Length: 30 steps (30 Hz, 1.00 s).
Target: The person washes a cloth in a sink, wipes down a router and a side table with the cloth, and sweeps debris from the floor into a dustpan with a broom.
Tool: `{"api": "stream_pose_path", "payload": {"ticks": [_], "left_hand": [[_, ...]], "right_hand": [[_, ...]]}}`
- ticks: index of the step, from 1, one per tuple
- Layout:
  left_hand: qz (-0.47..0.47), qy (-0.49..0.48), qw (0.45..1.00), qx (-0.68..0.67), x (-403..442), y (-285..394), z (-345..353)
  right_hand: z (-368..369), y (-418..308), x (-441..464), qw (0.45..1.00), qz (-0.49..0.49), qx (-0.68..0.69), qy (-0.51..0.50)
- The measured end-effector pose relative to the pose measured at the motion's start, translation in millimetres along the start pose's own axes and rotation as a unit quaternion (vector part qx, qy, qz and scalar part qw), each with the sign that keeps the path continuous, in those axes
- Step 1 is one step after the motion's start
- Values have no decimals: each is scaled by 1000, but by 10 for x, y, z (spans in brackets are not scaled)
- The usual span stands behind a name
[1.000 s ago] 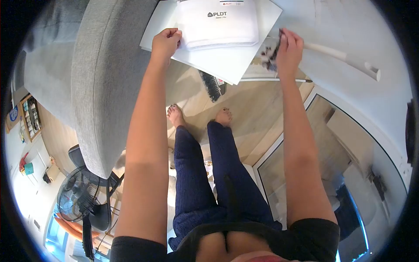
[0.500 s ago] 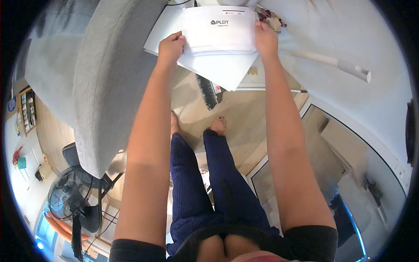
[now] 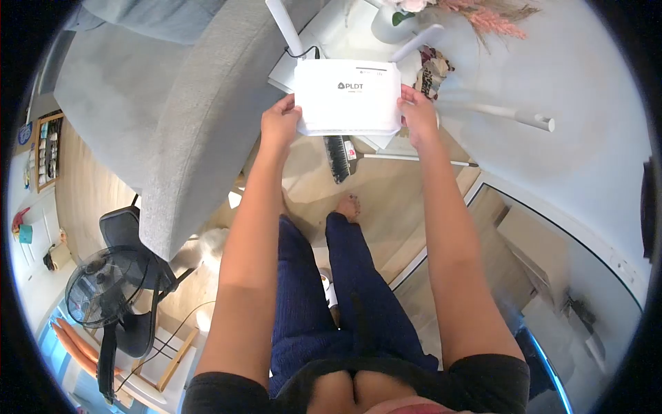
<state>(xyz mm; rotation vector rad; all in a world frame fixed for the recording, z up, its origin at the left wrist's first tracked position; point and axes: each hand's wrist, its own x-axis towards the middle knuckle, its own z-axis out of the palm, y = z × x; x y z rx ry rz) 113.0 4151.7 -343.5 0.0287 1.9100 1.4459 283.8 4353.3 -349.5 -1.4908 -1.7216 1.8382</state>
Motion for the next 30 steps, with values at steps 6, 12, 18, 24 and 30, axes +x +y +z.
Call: {"api": "stream_pose_path", "payload": {"ticks": [6, 12, 18, 24, 30], "left_hand": [[23, -12, 998, 56, -272, 422, -491], [60, -106, 967, 225, -179, 1128, -864], [120, -159, 898, 392, 218, 2001, -993], [210, -222, 810, 500, 820, 2342, -1019], [315, -184, 704, 610, 1092, 2550, -775]], "right_hand": [[175, -331, -672, 975, 143, 138, -101], [416, -329, -1269, 945, 149, 243, -160], [1425, -744, -1983, 904, 83, 401, -123], [2436, -853, -2079, 843, 83, 522, -105], [2956, -1138, -1793, 839, 35, 543, 3]]}}
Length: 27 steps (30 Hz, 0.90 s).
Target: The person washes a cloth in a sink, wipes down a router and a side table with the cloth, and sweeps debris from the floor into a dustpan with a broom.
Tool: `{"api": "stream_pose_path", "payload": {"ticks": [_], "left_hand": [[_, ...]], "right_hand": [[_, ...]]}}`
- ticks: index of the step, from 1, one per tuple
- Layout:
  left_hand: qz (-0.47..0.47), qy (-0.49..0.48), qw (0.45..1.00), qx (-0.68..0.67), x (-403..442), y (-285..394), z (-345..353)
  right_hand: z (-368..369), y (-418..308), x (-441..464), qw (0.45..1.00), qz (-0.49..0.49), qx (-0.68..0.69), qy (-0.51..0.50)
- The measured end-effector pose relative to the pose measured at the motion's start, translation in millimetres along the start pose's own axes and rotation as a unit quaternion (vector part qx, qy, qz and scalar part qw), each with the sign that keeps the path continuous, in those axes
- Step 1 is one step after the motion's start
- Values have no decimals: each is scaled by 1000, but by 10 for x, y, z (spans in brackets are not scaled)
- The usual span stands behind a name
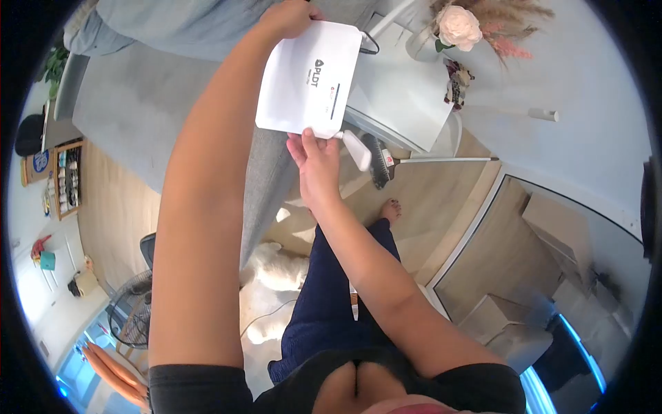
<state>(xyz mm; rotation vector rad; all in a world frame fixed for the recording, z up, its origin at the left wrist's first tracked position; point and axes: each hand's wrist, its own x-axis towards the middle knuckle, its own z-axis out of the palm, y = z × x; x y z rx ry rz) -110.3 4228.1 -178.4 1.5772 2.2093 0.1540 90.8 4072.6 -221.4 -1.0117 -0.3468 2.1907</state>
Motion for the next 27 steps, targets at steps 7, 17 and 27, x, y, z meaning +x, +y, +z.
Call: {"api": "stream_pose_path", "payload": {"ticks": [7, 17, 27], "left_hand": [[75, 44, 994, 67, 340, 12, -91], [80, 30, 985, 148, 519, 202, -281], [72, 74, 973, 208, 618, 121, -161]], "right_hand": [[326, 113, 443, 999, -19, -16, 33], [564, -46, 724, 991, -34, -93, 89], [563, -164, 785, 981, 16, -182, 66]]}}
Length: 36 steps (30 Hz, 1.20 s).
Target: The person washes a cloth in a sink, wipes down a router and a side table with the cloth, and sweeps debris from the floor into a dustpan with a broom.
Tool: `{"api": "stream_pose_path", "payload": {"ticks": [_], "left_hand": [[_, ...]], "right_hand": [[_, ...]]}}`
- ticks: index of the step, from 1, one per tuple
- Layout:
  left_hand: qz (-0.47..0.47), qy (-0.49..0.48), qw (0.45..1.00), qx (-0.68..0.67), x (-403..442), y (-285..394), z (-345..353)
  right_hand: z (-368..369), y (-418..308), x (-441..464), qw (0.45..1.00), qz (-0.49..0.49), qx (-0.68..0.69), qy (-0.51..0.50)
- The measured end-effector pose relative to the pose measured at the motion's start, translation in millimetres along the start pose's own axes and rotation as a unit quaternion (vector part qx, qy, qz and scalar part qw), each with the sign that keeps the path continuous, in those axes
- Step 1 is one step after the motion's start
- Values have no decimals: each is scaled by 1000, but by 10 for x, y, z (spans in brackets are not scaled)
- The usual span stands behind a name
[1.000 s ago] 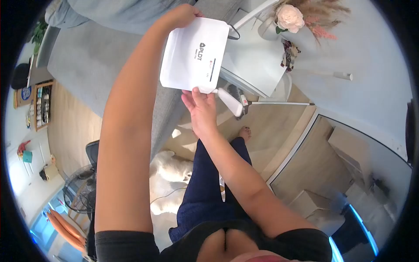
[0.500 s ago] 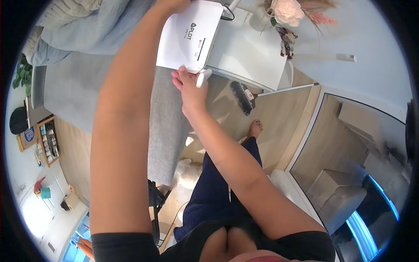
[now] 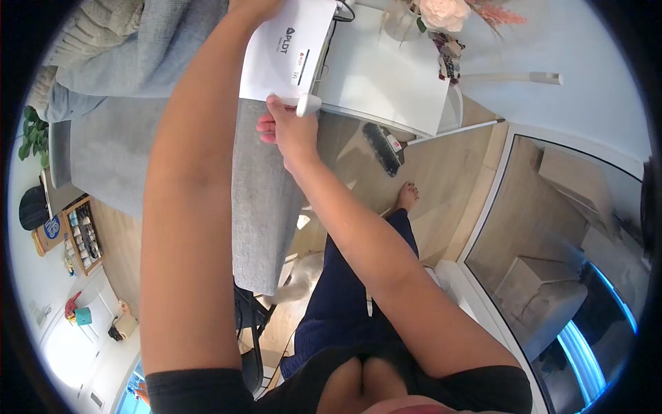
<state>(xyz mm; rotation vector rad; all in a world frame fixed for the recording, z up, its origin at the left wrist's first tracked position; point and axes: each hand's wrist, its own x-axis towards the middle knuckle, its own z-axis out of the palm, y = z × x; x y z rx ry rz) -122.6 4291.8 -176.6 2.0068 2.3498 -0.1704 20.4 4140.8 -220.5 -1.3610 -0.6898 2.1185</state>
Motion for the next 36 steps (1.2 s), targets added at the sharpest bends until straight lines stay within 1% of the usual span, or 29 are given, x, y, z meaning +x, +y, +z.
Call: {"api": "stream_pose_path", "payload": {"ticks": [2, 3, 5, 6, 7, 8, 9, 10, 11, 12, 13, 15, 16, 18, 19, 20, 22, 23, 24, 25, 26, 27, 28, 29, 30, 31, 33, 34, 36], "left_hand": [[-7, 0, 1000, -11, -21, 15, 14], [-15, 3, 1000, -22, -32, 23, -1], [-22, 9, 998, -55, -152, 74, -159], [-29, 13, 996, -88, -197, 107, -207], [-44, 94, 983, -152, -235, 83, -172], [-60, 174, 959, -215, -272, 74, -140], [-86, 191, 944, -253, -378, 139, -271], [-112, 208, 928, -289, -552, 216, -443], [-85, 268, 908, -311, -703, 287, -431], [-60, 329, 883, -328, -875, 363, -384], [-35, 406, 837, -364, -1095, 647, -462], [-83, 424, 809, -398, -1517, 1185, -590], [-115, 431, 795, -411, -1665, 1461, -607], [-111, 445, 802, -384, -1829, 1882, -529], [-117, 442, 803, -382, -1856, 2051, -586], [-129, 430, 859, -244, -1847, 2192, -681], [-138, 398, 898, -125, -1703, 2422, -699], [-139, 383, 911, -65, -1633, 2537, -714], [-85, 367, 915, -143, -1504, 2605, -565], [-29, 347, 911, -219, -1367, 2661, -404], [-77, 263, 911, -308, -1213, 2768, -251], [-124, 176, 894, -394, -1034, 2867, -54], [-157, 184, 870, -429, -795, 2868, 226], [-189, 194, 844, -463, -508, 2826, 521], [-205, 225, 837, -454, -210, 2771, 792], [-222, 255, 829, -445, 44, 2725, 981], [-234, 306, 844, -372, 408, 2727, 1057], [-238, 307, 843, -371, 576, 2667, 1166], [-143, 294, 851, -412, 824, 2569, 1337]], "right_hand": [[-99, -5, -11, 1000, 2, -23, -13], [-199, 20, -2, 997, 23, -17, -66], [-435, 13, -49, 992, 41, -14, -116], [-618, -7, -128, 989, 32, -61, -134], [-827, -50, -175, 982, 24, -110, -153], [-1078, -73, -162, 983, -8, -136, -126], [-1305, -145, -132, 981, -43, -161, -102], [-1440, -310, -137, 981, -56, -183, -35], [-1568, -488, -130, 976, -69, -203, 32], [-1729, -631, -28, 957, -131, -253, 62], [-1887, -763, 132, 930, -192, -301, 89], [-2125, -1036, 522, 910, -245, -311, 121], [-2210, -1166, 708, 910, -245, -314, 117], [-2346, -1413, 1060, 897, -280, -324, 112], [-2363, -1515, 1117, 898, -275, -327, 109], [-2360, -1617, 1187, 894, -273, -343, 97], [-2357, -1779, 1312, 890, -268, -361, 70], [-2321, -1821, 1356, 875, -289, -383, 67], [-2300, -1863, 1406, 859, -311, -400, 67], [-2279, -1914, 1449, 863, -310, -395, 56], [-2278, -1958, 1485, 851, -322, -411, 52], [-2301, -1980, 1528, 839, -334, -427, 50], [-2345, -1985, 1614, 841, -332, -424, 44], [-2389, -2002, 1726, 824, -337, -454, 43], [-2414, -2014, 1811, 804, -342, -485, 41], [-2412, -2062, 1797, 805, -342, -484, 33], [-2416, -2213, 1756, 793, -319, -519, -7], [-2438, -2244, 1789, 788, -311, -531, -21], [-2508, -2221, 1999, 803, -308, -496, -122]]}}
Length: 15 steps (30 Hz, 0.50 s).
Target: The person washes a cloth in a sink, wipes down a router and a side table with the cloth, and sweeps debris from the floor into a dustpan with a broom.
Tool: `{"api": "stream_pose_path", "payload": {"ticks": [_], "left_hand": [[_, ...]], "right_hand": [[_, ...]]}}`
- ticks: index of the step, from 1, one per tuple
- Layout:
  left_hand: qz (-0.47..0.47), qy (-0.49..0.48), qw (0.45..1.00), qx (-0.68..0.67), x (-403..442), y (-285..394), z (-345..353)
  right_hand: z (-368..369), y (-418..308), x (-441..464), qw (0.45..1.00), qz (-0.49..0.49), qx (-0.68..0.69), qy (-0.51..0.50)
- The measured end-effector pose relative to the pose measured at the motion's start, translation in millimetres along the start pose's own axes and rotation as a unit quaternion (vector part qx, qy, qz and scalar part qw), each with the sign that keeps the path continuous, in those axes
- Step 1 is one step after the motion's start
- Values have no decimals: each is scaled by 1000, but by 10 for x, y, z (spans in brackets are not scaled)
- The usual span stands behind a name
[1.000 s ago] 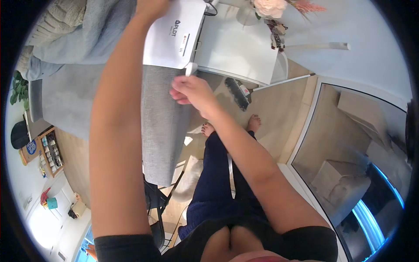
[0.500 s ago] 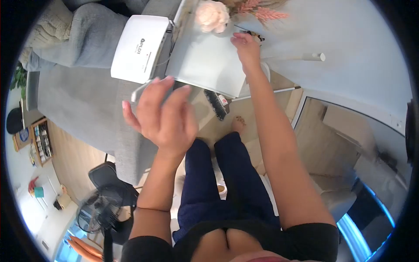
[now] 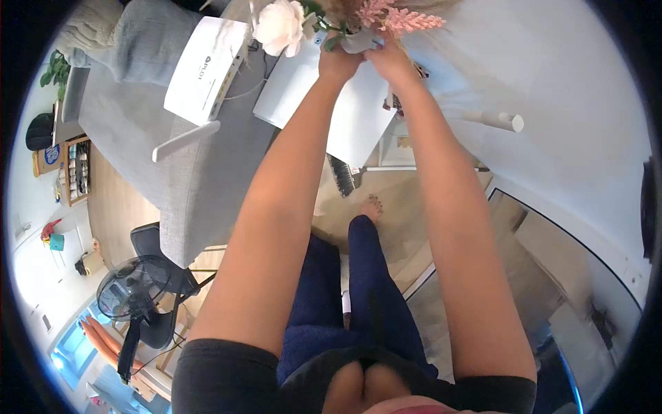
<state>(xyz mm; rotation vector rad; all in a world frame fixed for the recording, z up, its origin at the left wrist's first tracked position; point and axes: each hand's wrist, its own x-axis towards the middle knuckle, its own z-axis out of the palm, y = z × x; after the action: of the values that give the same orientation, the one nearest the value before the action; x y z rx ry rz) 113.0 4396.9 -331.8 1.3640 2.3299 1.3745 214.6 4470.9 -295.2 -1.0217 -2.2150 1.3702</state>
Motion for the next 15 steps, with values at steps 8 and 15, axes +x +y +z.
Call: {"api": "stream_pose_path", "payload": {"ticks": [8, 15], "left_hand": [[-153, 5, 973, -172, 152, -201, 171], [-137, 38, 966, -215, -28, -214, 169]], "right_hand": [[101, 153, -79, 995, 76, 58, -29], [80, 130, -319, 990, 113, 74, -35]]}}
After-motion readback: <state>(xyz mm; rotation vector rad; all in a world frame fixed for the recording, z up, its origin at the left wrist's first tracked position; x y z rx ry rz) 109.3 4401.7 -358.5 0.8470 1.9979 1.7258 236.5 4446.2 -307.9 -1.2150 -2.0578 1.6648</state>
